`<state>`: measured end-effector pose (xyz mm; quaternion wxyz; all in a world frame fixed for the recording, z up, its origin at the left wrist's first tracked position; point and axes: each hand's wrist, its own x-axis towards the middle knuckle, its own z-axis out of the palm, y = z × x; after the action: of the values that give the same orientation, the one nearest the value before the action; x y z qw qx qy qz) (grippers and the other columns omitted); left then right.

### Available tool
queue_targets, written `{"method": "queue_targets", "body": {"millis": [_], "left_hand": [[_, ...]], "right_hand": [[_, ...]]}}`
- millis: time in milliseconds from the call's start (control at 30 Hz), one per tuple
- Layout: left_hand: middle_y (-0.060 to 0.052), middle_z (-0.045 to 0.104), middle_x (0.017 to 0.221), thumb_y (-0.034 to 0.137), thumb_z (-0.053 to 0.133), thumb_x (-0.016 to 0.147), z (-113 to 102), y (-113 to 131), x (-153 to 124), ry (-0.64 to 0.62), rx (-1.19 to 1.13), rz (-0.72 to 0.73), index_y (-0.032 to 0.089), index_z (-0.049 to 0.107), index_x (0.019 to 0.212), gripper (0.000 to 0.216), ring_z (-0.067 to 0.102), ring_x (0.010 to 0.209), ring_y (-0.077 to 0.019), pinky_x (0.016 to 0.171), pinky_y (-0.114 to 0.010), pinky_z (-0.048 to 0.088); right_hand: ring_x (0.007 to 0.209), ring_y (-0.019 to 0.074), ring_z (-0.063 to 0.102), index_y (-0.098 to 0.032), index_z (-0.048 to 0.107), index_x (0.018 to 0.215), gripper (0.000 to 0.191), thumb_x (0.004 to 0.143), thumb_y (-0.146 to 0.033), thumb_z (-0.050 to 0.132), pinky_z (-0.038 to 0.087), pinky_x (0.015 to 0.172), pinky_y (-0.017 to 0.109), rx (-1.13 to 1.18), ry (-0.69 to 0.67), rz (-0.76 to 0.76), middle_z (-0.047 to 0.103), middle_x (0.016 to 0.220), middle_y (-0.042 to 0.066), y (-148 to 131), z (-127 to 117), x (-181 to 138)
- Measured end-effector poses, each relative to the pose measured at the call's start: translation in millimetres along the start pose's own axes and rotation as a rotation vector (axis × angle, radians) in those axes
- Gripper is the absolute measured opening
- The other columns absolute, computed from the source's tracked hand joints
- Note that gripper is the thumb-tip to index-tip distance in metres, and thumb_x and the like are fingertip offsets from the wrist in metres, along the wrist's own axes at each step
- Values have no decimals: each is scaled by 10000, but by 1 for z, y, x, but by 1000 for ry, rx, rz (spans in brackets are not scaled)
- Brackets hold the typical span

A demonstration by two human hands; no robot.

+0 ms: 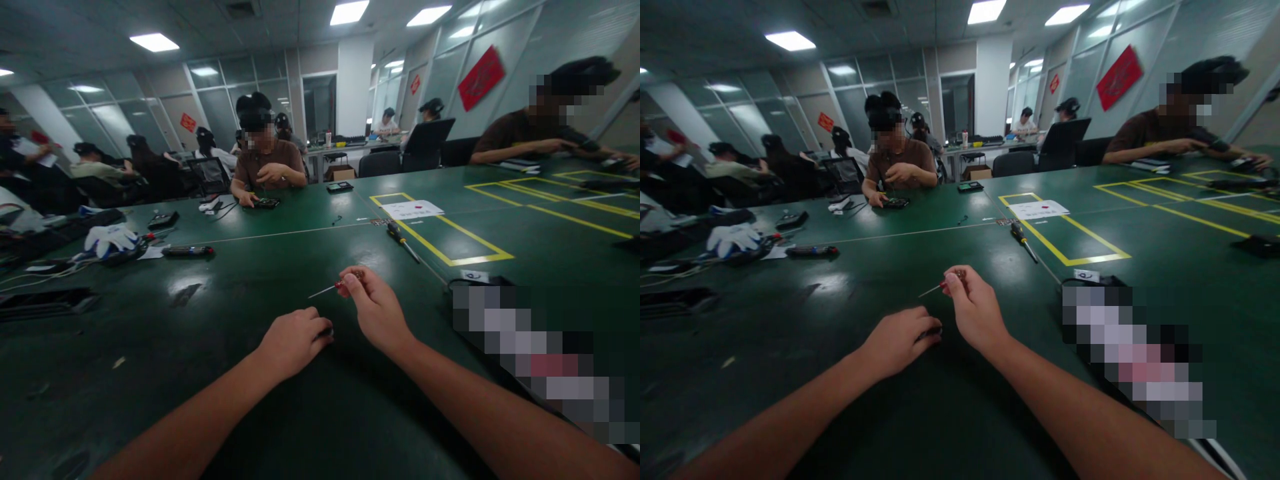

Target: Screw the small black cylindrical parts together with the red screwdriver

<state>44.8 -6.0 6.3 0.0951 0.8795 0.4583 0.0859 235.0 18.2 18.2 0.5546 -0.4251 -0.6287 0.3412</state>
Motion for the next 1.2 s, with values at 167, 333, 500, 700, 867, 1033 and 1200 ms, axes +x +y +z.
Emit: {"method": "queue_targets", "body": {"millis": [167, 333, 500, 700, 867, 1033, 1200], "left_hand": [[-24, 743, 1032, 351, 619, 949, -10, -14, -10, 213, -276, -100, 259, 712, 1109, 207, 692, 912, -225, 791, -347, 521], [-40, 765, 1028, 349, 673, 889, -22, -42, -17, 503, -509, -298, 249, 756, 1117, 262, 700, 885, -218, 795, -329, 525], [-14, 653, 696, 400, 669, 863, -31, -68, -13, 638, -742, -492, 204, 753, 1167, 372, 573, 606, -155, 551, -248, 414], [-4, 602, 821, 353, 614, 820, -30, -87, -9, 801, -1231, -542, 173, 680, 996, 261, 530, 575, -101, 446, -196, 313], [5, 570, 795, 287, 538, 803, -31, -94, -11, 828, -1469, -521, 185, 588, 876, 135, 527, 559, -106, 436, -208, 327], [-9, 575, 806, 267, 493, 817, -34, -93, -12, 846, -1546, -480, 177, 543, 825, 103, 530, 566, -111, 450, -221, 348], [-10, 568, 736, 192, 485, 749, -39, -91, -12, 850, -1568, -545, 162, 579, 891, 173, 521, 536, -121, 453, -220, 351]], "right_hand": [[817, 203, 675, -218, 642, 1004, 276, 1009, -467, 524, 529, 796, 358, -1, 6, 27, 703, 892, 39, 3, -1, 2], [822, 205, 664, -210, 647, 1001, 289, 1006, -470, 522, 522, 802, 365, -7, -17, 49, 698, 885, 44, 3, -1, 2], [816, 207, 663, -206, 648, 991, 300, 1006, -477, 519, 513, 798, 371, -26, -24, 54, 696, 865, 39, 5, -2, 3], [821, 204, 666, -208, 649, 994, 311, 1007, -487, 514, 521, 801, 366, -37, -34, 59, 699, 871, 40, 7, -2, 4], [815, 203, 664, -211, 651, 992, 311, 999, -494, 523, 525, 798, 363, -17, -36, 56, 701, 872, 40, 6, -1, 2], [810, 205, 672, -210, 655, 997, 316, 999, -498, 526, 531, 792, 366, -20, -34, 64, 708, 869, 43, 8, -1, 1], [816, 205, 670, -209, 655, 995, 314, 1001, -495, 525, 526, 794, 366, -20, -35, 68, 705, 873, 41, 7, -2, 2]]}}
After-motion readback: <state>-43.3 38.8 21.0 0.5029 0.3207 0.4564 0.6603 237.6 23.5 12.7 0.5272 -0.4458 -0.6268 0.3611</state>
